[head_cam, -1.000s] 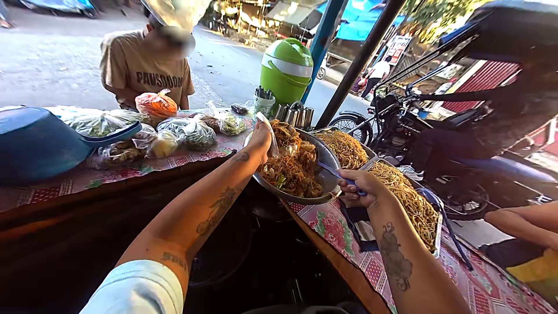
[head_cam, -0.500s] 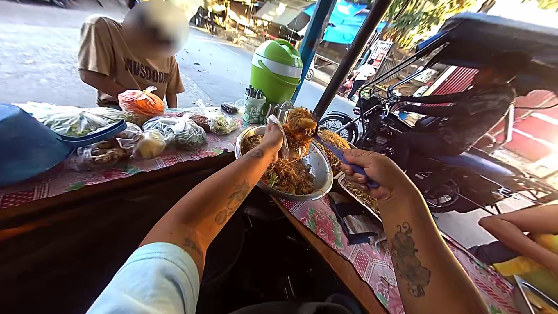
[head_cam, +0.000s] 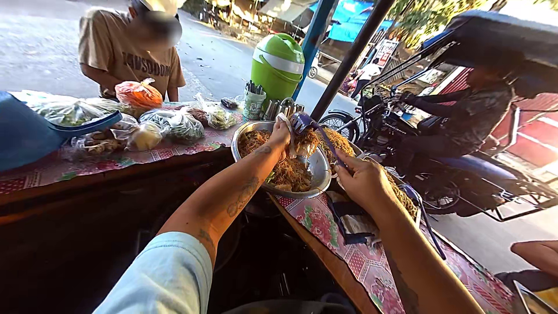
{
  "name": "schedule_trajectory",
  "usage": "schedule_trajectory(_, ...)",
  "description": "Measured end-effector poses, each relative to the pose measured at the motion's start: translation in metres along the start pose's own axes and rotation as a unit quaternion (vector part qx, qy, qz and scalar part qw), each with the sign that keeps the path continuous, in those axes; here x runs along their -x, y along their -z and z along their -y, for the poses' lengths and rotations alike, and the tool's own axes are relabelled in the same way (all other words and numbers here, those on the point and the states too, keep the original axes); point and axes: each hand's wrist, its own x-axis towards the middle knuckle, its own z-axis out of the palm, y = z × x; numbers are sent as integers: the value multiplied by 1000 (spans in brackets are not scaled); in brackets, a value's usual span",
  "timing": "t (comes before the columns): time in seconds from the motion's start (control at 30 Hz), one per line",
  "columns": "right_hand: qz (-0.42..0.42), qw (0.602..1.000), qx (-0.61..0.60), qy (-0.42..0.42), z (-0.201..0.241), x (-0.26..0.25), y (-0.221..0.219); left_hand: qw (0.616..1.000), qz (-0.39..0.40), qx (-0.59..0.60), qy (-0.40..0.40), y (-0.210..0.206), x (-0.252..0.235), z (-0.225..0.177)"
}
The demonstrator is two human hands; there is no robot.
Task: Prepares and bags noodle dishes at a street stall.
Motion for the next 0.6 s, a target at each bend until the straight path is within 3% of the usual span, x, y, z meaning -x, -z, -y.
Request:
schedule_trajectory(0.07, -37, 999, -11, -13, -5, -5, 4, 1000, -9, 4, 5, -2, -15, 3)
schedule_trajectory(0.13, -20, 998, -9, -63, -8, -9, 11, 999, -27, 33, -3, -4, -31, 7)
schedule_trajectory(0.23, 101, 986, 32, -130, -15, -17, 7, 997, -24, 53, -42, -1, -77, 26)
schedule_trajectory(0.3, 207, 966, 70, -140, -19, -21, -9, 995, -36, 78, -44, -1, -80, 26)
schedule_trajectory(0.37, 252, 951, 117, -134, -16, -22, -28, 992, -48, 112, -44, -4, -74, 23)
schedule_trajectory(0.43, 190, 967, 120, -117, -6, -23, -43, 988, -48, 141, -51, -7, -72, 21)
schedule_trajectory(0.53, 3, 998, 54, -24, -2, -34, -67, 981, -52, 169, -80, -17, -61, 16)
schedule_trajectory(0.6, -48, 999, -3, -14, 4, -48, -83, 976, -64, 179, -102, -23, -51, 11)
